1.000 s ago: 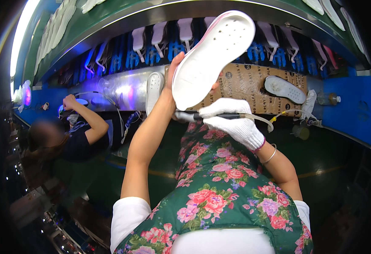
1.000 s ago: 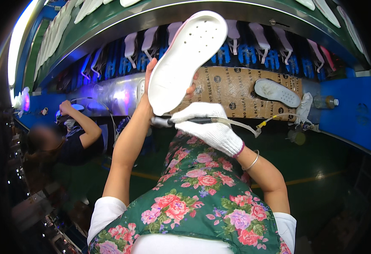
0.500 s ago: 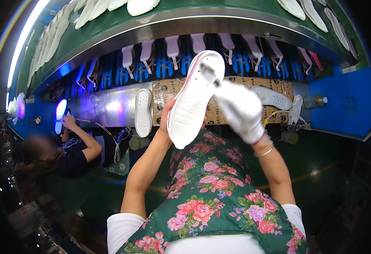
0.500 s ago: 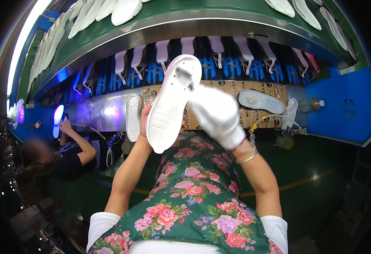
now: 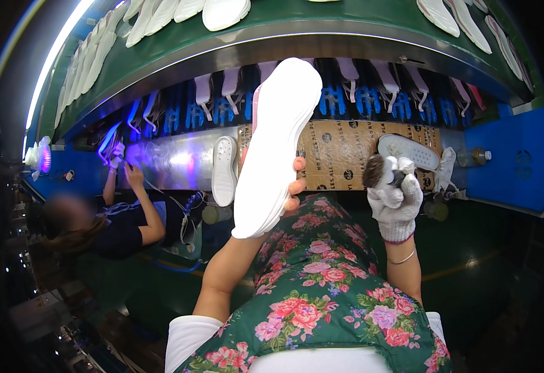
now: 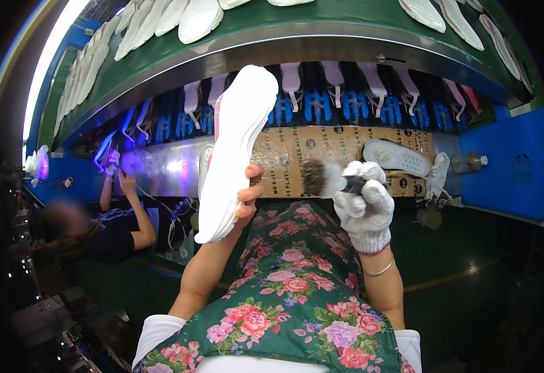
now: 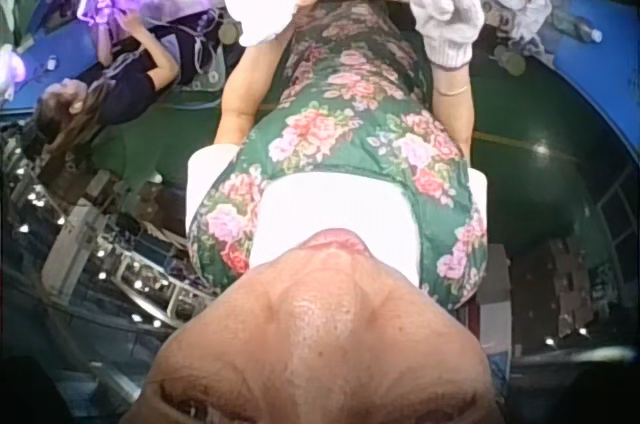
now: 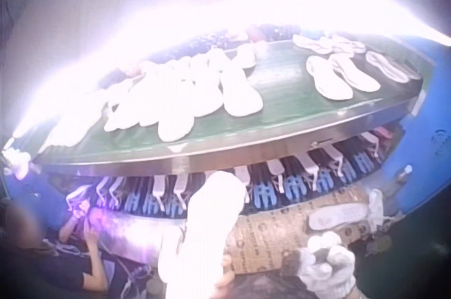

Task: The person applies liquid to shoe soles using a brush applicator and retrieves shoe components from an overhead conveyor track.

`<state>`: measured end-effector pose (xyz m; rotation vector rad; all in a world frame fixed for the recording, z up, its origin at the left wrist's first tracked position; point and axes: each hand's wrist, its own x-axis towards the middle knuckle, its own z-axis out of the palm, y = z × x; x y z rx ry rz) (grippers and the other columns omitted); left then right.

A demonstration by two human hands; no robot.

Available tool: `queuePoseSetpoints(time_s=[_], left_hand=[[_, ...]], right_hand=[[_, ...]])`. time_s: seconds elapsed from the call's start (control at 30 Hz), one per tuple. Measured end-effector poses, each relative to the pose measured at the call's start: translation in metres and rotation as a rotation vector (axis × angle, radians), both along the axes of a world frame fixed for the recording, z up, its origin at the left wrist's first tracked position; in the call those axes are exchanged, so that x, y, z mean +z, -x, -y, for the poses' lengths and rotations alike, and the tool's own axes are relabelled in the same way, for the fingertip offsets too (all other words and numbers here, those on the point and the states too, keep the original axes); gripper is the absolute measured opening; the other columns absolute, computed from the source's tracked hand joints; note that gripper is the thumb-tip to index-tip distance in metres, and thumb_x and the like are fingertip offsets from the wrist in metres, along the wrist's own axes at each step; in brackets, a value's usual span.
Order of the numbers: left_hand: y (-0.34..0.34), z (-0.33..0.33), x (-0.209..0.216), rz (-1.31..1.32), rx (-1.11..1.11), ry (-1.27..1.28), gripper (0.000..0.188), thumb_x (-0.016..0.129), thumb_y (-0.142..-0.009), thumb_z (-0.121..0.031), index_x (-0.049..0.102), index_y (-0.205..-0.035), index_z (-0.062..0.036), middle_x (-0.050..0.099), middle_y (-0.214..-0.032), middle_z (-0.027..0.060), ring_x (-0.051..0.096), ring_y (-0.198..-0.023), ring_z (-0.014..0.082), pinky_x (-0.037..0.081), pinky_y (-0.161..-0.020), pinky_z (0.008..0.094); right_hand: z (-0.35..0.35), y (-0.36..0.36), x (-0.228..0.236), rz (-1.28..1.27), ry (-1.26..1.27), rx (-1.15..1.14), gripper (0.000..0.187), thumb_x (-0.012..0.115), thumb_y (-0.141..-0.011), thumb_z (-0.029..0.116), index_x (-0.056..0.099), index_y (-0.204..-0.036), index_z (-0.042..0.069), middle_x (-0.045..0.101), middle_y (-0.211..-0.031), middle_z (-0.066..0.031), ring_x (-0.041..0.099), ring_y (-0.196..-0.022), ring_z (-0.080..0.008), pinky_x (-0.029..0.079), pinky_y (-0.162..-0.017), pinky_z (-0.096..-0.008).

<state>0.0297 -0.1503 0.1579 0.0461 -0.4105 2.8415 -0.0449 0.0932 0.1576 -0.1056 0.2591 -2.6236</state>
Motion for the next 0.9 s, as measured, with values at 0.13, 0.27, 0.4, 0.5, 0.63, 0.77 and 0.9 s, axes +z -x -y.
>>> queuePoseSetpoints(time_s=[0.13,0.27,0.4,0.5,0.63,0.77,0.9], left_hand=[[0.003,-0.012,0.014,-0.116,-0.046,-0.188,0.063,0.047,-0.101,-0.046,0.031,-0.141,-0.0006,0.035,-0.124,0.0169,0.045,-0.098,0.034,0.054,-0.08,0.0553],[0.008,-0.019,0.032,-0.057,-0.058,-0.135,0.064,0.05,-0.1,-0.046,0.031,-0.141,-0.0004,0.035,-0.126,0.0166,0.045,-0.098,0.0337,0.053,-0.083,0.0563],[0.007,-0.013,0.024,-0.082,-0.166,-0.081,0.077,0.047,-0.097,-0.059,0.025,-0.147,-0.0051,0.038,-0.123,0.0217,0.046,-0.09,0.034,0.056,-0.068,0.0488],[0.011,-0.023,0.042,0.024,-0.073,-0.054,0.082,0.05,-0.095,-0.063,0.027,-0.143,-0.0007,0.04,-0.118,0.024,0.052,-0.088,0.0372,0.057,-0.069,0.0493],[0.013,-0.022,0.041,-0.058,-0.189,-0.119,0.09,0.056,-0.087,-0.07,0.033,-0.132,0.0038,0.048,-0.107,0.0285,0.06,-0.091,0.0458,0.057,-0.074,0.0517],[0.01,-0.02,0.04,-0.124,-0.344,-0.175,0.094,0.06,-0.081,-0.075,0.034,-0.128,0.0029,0.052,-0.108,0.0321,0.061,-0.098,0.0505,0.057,-0.079,0.0522],[0.004,-0.023,0.048,-0.17,-0.36,-0.204,0.097,0.06,-0.079,-0.076,0.033,-0.128,0.0033,0.052,-0.111,0.0337,0.06,-0.101,0.0529,0.057,-0.081,0.054]], right_hand=[[-0.007,-0.002,-0.017,0.099,0.035,-0.037,0.016,0.064,-0.09,0.009,0.063,-0.105,0.003,0.067,-0.104,-0.0137,0.055,-0.057,-0.0097,0.045,-0.051,-0.0196],[-0.009,-0.01,-0.029,0.213,-0.058,-0.087,0.017,0.064,-0.09,0.007,0.062,-0.107,0.004,0.068,-0.098,-0.0122,0.054,-0.06,-0.0092,0.045,-0.052,-0.0207],[-0.014,-0.018,-0.045,0.305,-0.085,-0.14,0.018,0.062,-0.091,0.006,0.062,-0.109,0.006,0.066,-0.095,-0.0097,0.054,-0.062,-0.0095,0.046,-0.055,-0.0224],[-0.02,-0.021,-0.053,0.3,-0.078,-0.179,0.018,0.061,-0.091,0.006,0.063,-0.11,0.006,0.066,-0.094,-0.0096,0.054,-0.062,-0.01,0.045,-0.054,-0.0226],[-0.026,-0.023,-0.051,0.327,-0.136,-0.241,0.015,0.063,-0.093,0.008,0.06,-0.108,0.007,0.064,-0.095,-0.0085,0.05,-0.062,-0.0084,0.044,-0.052,-0.0206],[-0.028,-0.022,-0.052,0.307,-0.13,-0.241,0.015,0.063,-0.093,0.008,0.06,-0.108,0.007,0.063,-0.094,-0.0084,0.05,-0.062,-0.0087,0.044,-0.052,-0.0208],[-0.029,-0.024,-0.061,0.293,-0.109,-0.233,0.018,0.063,-0.092,0.006,0.063,-0.11,0.006,0.065,-0.094,-0.009,0.052,-0.063,-0.0101,0.045,-0.053,-0.0216]])
